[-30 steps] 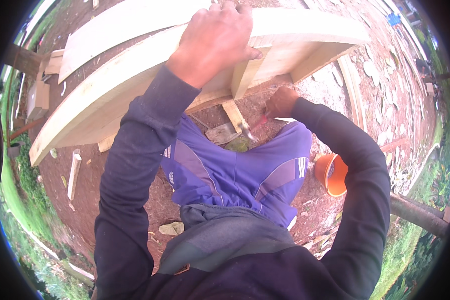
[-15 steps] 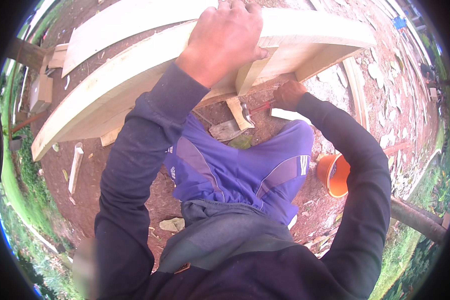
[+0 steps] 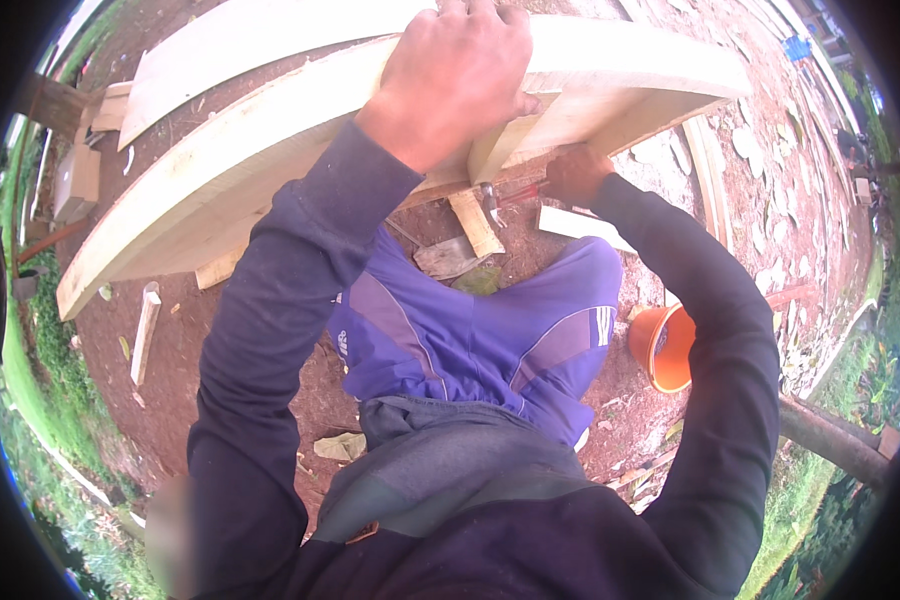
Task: The person assembles a wooden structure by positioning planks and hammering nails to secure them. They adjust the pieces and continue fastening components together using a hammer and nails.
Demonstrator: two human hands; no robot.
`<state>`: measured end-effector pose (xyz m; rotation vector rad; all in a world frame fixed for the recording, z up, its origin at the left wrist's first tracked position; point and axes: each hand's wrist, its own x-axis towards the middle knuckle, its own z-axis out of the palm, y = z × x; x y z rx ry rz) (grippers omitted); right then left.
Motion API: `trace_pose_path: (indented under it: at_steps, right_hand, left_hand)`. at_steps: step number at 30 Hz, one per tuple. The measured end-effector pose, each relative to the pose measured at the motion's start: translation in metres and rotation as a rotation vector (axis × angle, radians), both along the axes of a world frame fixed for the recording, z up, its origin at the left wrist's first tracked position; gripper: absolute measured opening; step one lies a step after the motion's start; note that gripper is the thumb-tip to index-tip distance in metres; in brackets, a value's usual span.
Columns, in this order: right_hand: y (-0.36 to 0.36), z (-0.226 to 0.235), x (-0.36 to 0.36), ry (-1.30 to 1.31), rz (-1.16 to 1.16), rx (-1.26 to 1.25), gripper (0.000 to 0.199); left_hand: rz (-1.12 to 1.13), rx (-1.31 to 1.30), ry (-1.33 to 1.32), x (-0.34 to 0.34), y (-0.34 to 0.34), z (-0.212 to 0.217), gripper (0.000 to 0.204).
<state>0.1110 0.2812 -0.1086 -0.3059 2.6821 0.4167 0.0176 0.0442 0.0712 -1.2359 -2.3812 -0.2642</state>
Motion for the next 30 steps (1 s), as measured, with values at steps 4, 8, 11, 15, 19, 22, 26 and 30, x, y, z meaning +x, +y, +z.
trace_pose_path:
  at_steps: [4,8,11,15,19,22,26,30]
  right_hand:
    - [-0.002,-0.001,0.007,-0.085,0.117,0.044,0.046]
    - [-0.002,-0.005,-0.002,-0.1,0.238,0.049,0.043]
    - [-0.004,-0.027,0.005,-0.057,0.002,0.062,0.044]
    - [-0.008,-0.01,0.003,-0.174,0.257,0.033,0.049]
    - [0.006,-0.012,-0.011,0.027,0.106,0.101,0.05]
    - [0.002,-0.01,0.005,-0.06,0.147,0.05,0.051]
    - [0.008,-0.014,-0.007,-0.016,0.05,0.071,0.049]
    - [0.0,-0.001,0.003,-0.033,0.178,0.016,0.05]
  left_hand:
    - [0.021,0.009,0.074,-0.003,0.002,-0.003,0.034]
    - [-0.004,0.017,0.076,0.0,-0.001,0.0,0.032]
    - [0.014,-0.008,0.069,0.001,0.003,-0.003,0.032]
    - [0.015,-0.006,0.048,-0.001,0.002,-0.006,0.036]
    - [0.024,0.003,0.076,-0.005,0.005,-0.008,0.047]
    - [0.043,-0.029,0.031,-0.002,0.006,-0.003,0.054]
    - [-0.01,-0.019,0.049,0.003,0.002,0.002,0.055]
    - [-0.002,-0.028,0.051,0.0,-0.002,0.001,0.056]
